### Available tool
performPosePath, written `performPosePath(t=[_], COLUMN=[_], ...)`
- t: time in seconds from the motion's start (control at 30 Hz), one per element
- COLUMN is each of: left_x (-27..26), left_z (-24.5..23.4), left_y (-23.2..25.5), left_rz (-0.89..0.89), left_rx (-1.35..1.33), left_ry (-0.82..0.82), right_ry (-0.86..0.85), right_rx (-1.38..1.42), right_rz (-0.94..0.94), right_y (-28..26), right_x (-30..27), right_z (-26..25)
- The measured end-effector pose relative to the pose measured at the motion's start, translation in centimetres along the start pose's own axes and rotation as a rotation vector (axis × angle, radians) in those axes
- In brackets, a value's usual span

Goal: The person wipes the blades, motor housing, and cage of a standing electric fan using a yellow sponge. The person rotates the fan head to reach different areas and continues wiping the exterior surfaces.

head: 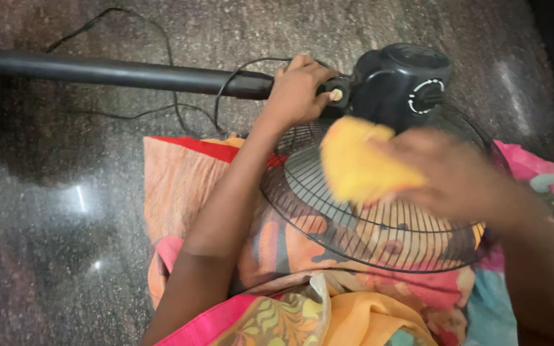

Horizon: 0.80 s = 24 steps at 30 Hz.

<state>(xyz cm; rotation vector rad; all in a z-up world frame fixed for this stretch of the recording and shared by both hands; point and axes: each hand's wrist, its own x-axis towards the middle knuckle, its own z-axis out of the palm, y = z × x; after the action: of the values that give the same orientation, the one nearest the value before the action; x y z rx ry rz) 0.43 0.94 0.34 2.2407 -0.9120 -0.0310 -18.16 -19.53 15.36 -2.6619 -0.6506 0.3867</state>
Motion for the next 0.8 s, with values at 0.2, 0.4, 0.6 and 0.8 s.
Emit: performPosePath(t=[0.2, 0.4, 0.6, 0.8], left_x=[0.0, 3.4, 11.5, 11.4], left_z=[0.7, 2.2, 4.6, 5.2], left_y=[1.8, 5.4, 10.6, 10.9], left_rz=[-0.007, -0.114, 0.052, -0.125], left_rx=[0.098, 0.133, -0.048, 0.084], left_ry=[0.143, 0.115, 0.063, -0.215], right_ry=[-0.048, 0.078, 0.131, 0.077], right_rx=[-0.115, -0.157, -0.186, 0.223], right_rz=[0.235, 0.134, 0.075, 0.124], right_y=[6.6, 7.6, 7.7, 9.9], right_x=[-4.1, -5.3, -5.0, -11.0], right_z=[1.4, 3.2, 3.3, -2.1])
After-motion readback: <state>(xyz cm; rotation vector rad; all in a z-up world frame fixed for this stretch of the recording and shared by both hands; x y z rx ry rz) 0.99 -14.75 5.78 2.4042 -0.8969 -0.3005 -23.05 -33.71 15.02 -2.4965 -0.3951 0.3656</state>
